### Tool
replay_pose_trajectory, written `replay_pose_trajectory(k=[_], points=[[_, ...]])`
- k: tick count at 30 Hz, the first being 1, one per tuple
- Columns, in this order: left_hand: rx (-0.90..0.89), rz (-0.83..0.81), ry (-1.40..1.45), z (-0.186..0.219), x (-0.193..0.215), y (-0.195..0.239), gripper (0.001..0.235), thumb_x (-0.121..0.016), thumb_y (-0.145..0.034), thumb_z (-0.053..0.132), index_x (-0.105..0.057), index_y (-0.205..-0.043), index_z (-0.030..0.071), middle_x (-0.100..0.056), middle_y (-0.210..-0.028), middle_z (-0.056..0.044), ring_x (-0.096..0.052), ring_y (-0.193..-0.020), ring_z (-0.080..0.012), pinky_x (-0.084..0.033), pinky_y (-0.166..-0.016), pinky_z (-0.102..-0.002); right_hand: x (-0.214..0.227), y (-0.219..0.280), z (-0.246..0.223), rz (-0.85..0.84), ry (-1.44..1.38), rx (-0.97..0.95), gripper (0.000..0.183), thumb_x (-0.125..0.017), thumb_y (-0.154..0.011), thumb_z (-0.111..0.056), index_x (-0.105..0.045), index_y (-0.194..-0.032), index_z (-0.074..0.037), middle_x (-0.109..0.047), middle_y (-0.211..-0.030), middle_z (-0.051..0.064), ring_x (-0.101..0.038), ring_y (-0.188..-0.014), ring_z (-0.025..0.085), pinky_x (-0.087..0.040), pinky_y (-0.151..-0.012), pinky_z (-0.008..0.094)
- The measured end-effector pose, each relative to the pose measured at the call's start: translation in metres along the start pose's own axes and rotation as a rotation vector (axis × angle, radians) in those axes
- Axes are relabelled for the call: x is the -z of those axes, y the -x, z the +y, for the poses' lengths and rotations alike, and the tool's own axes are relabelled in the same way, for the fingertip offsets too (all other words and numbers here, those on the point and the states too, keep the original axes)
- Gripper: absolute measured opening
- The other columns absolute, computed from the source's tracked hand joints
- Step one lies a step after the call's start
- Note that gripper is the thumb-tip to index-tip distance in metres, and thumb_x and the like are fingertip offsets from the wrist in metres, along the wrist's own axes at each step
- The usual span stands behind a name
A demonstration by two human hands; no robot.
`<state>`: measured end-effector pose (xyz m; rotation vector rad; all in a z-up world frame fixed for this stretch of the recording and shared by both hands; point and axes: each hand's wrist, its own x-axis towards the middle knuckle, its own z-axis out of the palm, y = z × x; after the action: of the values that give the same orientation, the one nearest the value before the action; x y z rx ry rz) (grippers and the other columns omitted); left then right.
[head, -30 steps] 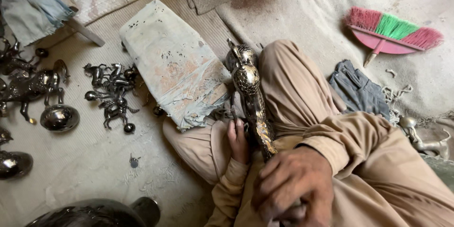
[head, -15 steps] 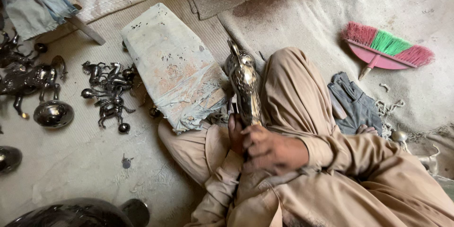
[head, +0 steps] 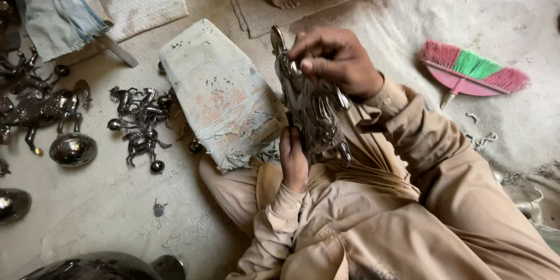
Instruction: The person sits on the floor and uses a chisel and wooden mallet to engrave a decorative pattern onto a silver-colored metal peacock figurine. They repeatedly reposition the figurine to access different areas and continue striking the chisel to deepen the pattern.
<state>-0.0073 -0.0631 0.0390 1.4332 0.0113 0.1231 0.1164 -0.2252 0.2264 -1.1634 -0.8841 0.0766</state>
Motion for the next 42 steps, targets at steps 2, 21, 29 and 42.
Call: replay_pose_trajectory(k=[2,21,29,42], points=[[-0.03,-0.021,0.003,0.002,0.008,0.003,0.03,-0.043,-0.11,0.028,-0.058,-0.113,0.003,-0.061,-0.099,-0.004,-0.055,-0.089,-0.0163,-0.044,-0.084,-0.031,0.008,-0.001,0.003,0.09,0.025,-0.119,0.017,-0.065,-0.104,-0.015,-0.068,-0.116,-0.002,-0.068,-0.08,0.0,-0.058,-0.056,0.003,-0.046,-0.048,0.02],[0.314,0.895,-1.067,-0.058,0.231,0.131,0.027,-0.057,-0.102,0.021,-0.067,-0.119,0.003,-0.072,-0.108,-0.016,-0.069,-0.095,-0.0336,-0.055,-0.084,-0.044,0.062,-0.077,0.057,-0.017,0.046,-0.162,0.008,-0.065,-0.11,-0.006,-0.067,-0.114,0.0,-0.068,-0.091,0.005,-0.06,-0.067,0.007,-0.05,-0.063,0.021],[0.298,0.66,-1.91,-0.063,0.224,0.124,0.049,-0.054,-0.102,0.061,-0.07,-0.102,0.014,-0.064,-0.091,-0.009,-0.063,-0.09,-0.0273,-0.052,-0.082,-0.041,0.062,-0.099,0.067,0.02,-0.005,-0.223,0.007,-0.065,-0.108,-0.005,-0.066,-0.113,0.0,-0.065,-0.088,0.004,-0.059,-0.07,0.008,-0.048,-0.063,0.022],[0.403,0.763,-1.647,-0.054,0.273,0.072,0.045,-0.053,-0.103,0.055,-0.066,-0.102,0.012,-0.064,-0.093,-0.008,-0.062,-0.087,-0.0249,-0.052,-0.078,-0.039,0.053,-0.129,0.079,-0.058,0.028,-0.27,0.01,-0.061,-0.108,-0.006,-0.067,-0.101,-0.003,-0.057,-0.067,0.002,-0.052,-0.057,0.009,-0.042,-0.06,0.026]])
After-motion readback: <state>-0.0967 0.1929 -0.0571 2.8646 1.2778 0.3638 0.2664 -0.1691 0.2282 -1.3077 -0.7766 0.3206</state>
